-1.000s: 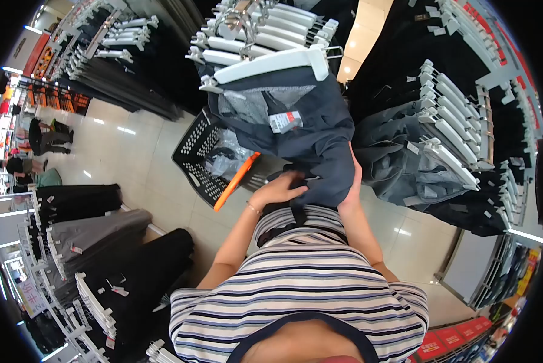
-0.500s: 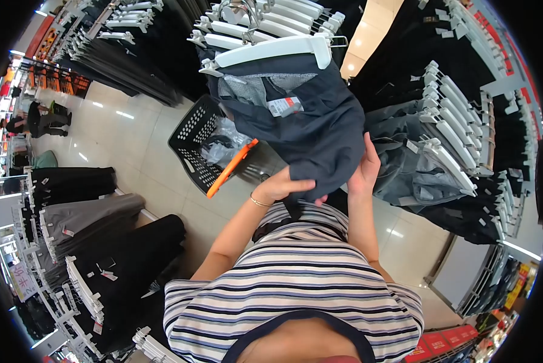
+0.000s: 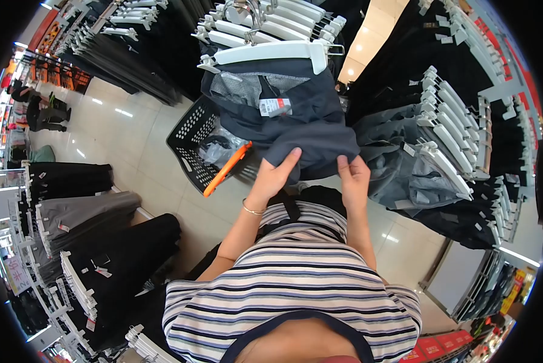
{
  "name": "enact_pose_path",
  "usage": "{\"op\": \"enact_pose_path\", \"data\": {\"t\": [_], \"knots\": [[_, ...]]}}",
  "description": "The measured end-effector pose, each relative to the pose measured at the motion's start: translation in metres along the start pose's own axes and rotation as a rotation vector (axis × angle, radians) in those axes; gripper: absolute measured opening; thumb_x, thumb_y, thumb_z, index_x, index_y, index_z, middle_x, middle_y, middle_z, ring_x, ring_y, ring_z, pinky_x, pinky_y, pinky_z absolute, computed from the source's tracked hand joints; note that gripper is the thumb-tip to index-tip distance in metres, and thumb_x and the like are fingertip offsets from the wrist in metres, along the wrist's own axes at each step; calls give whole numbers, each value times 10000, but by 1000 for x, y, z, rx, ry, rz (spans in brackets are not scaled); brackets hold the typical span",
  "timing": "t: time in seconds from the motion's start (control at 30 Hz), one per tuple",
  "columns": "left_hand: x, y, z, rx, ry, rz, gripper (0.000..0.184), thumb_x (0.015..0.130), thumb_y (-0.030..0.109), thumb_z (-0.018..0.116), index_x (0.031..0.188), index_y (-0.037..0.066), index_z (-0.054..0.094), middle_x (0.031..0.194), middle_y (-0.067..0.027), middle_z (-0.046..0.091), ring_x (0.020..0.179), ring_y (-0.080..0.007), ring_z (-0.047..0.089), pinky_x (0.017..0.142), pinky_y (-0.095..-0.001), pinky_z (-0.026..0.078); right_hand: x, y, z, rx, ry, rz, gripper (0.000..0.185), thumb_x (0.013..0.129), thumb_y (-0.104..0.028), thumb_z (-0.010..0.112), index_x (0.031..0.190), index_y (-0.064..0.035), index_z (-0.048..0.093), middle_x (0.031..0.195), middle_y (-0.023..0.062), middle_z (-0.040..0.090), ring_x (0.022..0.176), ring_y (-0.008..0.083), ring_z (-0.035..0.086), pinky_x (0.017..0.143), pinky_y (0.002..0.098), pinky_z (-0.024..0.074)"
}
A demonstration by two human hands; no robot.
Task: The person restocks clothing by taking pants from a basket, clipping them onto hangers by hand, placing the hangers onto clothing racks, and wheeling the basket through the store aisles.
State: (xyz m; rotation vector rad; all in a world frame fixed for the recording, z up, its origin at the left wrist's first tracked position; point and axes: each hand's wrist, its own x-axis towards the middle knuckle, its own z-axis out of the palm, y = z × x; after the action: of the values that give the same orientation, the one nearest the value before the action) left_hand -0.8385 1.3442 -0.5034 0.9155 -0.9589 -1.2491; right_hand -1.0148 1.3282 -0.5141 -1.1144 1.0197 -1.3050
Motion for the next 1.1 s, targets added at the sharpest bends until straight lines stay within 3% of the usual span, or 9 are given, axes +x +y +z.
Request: {"op": "enact_pose_path", "data": {"t": [0.1, 0.2, 0.4, 0.6, 0.73, 0.83, 0.87, 0.97, 1.1], "knots": [[2, 8, -8, 151, 91, 43, 217, 912, 164, 552, 950, -44, 599, 860, -15, 621, 791, -69, 532, 712, -224, 440, 5, -7, -7, 114, 11, -19, 238, 953, -171, 475, 1058, 20, 570, 935, 18, 616, 834, 63, 533, 774, 194, 417], [3, 0, -10, 56, 231, 15, 311, 926, 247, 537, 761, -10, 596, 692, 23, 578, 628, -34, 494, 553, -206, 413, 6, -10, -6, 397, -27, 162, 297, 947, -261, 479, 1036, 3, 583, 894, 59, 639, 811, 122, 600, 750, 246, 475], [-1, 7, -7, -326, 378, -268, 353, 929, 337, 511, 733, 55, 594, 699, 4, 591, 600, -49, 539, 524, -214, 435, 5, -46, 17, 814, 81, 702, 264, 901, -269, 544, 998, -30, 601, 933, 113, 639, 874, 198, 617, 789, 317, 495], [-11, -24, -22, -541, 182, -424, 275, 920, 188, 522, 1118, -3, 529, 1033, -86, 617, 887, -154, 614, 783, -280, 507, 0, -18, 0, 408, -125, 402, 390, 872, -129, 559, 1219, 14, 453, 1176, 165, 547, 1059, 270, 551, 932, 345, 416], [-20, -61, -43, -173, 166, -520, 326, 867, 45, 531, 1177, -41, 483, 1111, -110, 587, 992, -203, 576, 868, -314, 458, 3, 14, -25, -772, -370, 255, 469, 857, -74, 516, 1273, 64, 349, 1251, 252, 445, 1174, 352, 450, 992, 342, 341], [-22, -105, -66, 479, 66, -512, 381, 833, 63, 565, 1180, -63, 468, 1118, -131, 581, 991, -250, 571, 874, -334, 442, 5, 27, -19, -1008, -407, 281, 469, 849, -70, 508, 1276, 51, 355, 1258, 260, 427, 1177, 397, 429, 998, 350, 325], [-25, -116, -68, 727, 75, -388, 410, 808, 92, 578, 1159, -85, 462, 1073, -200, 595, 995, -331, 574, 880, -364, 425, 6, 33, -14, -960, -306, 94, 418, 839, -51, 503, 1237, 30, 405, 1233, 238, 444, 1142, 411, 440, 987, 358, 336], [-19, -111, -69, 1117, -117, -456, 284, 800, 115, 562, 1008, -65, 496, 965, -266, 600, 953, -405, 570, 816, -418, 443, 31, 7, 19, -919, -123, -607, 349, 833, -11, 487, 1180, 9, 454, 1197, 221, 463, 1074, 383, 488, 939, 365, 378], [-17, -140, -78, 962, -87, -395, 380, 833, 176, 575, 1110, -61, 465, 991, -269, 599, 952, -375, 594, 822, -378, 462, 57, 10, 37, -853, -248, -652, 259, 800, 28, 483, 1057, 16, 515, 1087, 214, 512, 980, 368, 524, 867, 380, 412]]}}
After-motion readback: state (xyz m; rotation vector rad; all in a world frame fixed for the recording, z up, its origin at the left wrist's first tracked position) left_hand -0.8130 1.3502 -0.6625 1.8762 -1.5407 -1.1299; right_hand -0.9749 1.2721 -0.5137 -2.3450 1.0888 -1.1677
